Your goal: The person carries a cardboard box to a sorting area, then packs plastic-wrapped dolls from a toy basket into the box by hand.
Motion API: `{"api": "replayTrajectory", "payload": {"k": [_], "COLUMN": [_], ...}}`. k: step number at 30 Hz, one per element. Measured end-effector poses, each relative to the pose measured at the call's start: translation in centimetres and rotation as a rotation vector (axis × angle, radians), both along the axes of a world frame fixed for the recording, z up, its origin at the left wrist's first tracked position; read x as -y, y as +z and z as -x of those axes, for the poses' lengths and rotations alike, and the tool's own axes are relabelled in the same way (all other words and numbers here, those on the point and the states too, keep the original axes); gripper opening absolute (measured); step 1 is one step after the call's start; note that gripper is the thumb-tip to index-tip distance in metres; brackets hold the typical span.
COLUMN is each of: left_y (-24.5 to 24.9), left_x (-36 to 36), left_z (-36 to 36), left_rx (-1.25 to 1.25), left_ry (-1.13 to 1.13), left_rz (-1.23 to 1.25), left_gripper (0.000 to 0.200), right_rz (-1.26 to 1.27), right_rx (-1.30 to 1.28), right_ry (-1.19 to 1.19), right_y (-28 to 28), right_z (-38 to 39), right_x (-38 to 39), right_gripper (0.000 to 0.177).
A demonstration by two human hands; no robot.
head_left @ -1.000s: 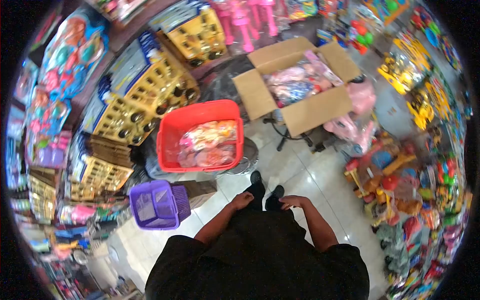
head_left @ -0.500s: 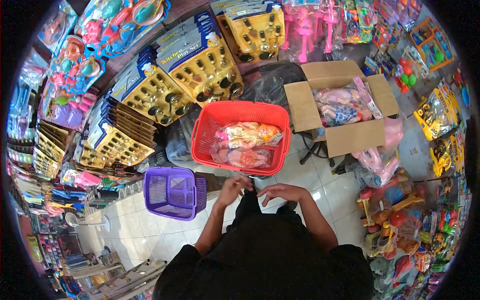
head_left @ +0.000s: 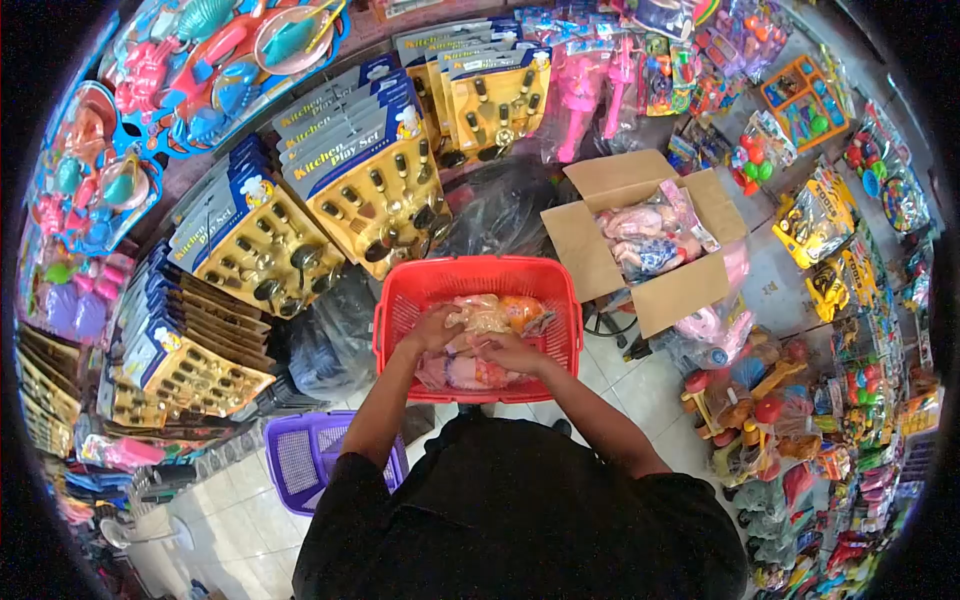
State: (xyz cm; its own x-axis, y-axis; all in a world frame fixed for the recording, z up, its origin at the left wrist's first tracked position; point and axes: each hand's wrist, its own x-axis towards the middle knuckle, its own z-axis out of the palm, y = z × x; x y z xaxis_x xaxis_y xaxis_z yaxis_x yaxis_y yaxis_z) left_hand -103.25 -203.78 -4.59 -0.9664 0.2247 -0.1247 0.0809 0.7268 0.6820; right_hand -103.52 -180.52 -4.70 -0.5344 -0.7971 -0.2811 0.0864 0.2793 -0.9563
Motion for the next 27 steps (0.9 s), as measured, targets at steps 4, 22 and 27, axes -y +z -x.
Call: {"api": "replayTrajectory", "payload": {"k": [4, 22, 27], "left_y": [-6.2, -4.9, -2.9], "left_x": [1.9, -0.8, -0.9], "left_z": [3.0, 1.5, 2.0], "left_rx": [0.088, -0.007, 0.076], "left_ry": [-0.038, -0.049, -0.061], "left_rz": [0.129, 0.359, 0.400], "left_gripper": [0.063, 0.080, 0.077], "right_rz": [-0.383, -0.622, -0.562], "right_rx": [-0.190, -0.259, -0.217], "right_ry": [0.140, 0.332, 0.323], "right_y": [-4.3, -5.1, -7.5], "right_z": [1.2, -0.1, 0.5], "right_x": [2.5, 2.0, 1.2], "right_gripper": [0.052, 0.106, 0.099]}}
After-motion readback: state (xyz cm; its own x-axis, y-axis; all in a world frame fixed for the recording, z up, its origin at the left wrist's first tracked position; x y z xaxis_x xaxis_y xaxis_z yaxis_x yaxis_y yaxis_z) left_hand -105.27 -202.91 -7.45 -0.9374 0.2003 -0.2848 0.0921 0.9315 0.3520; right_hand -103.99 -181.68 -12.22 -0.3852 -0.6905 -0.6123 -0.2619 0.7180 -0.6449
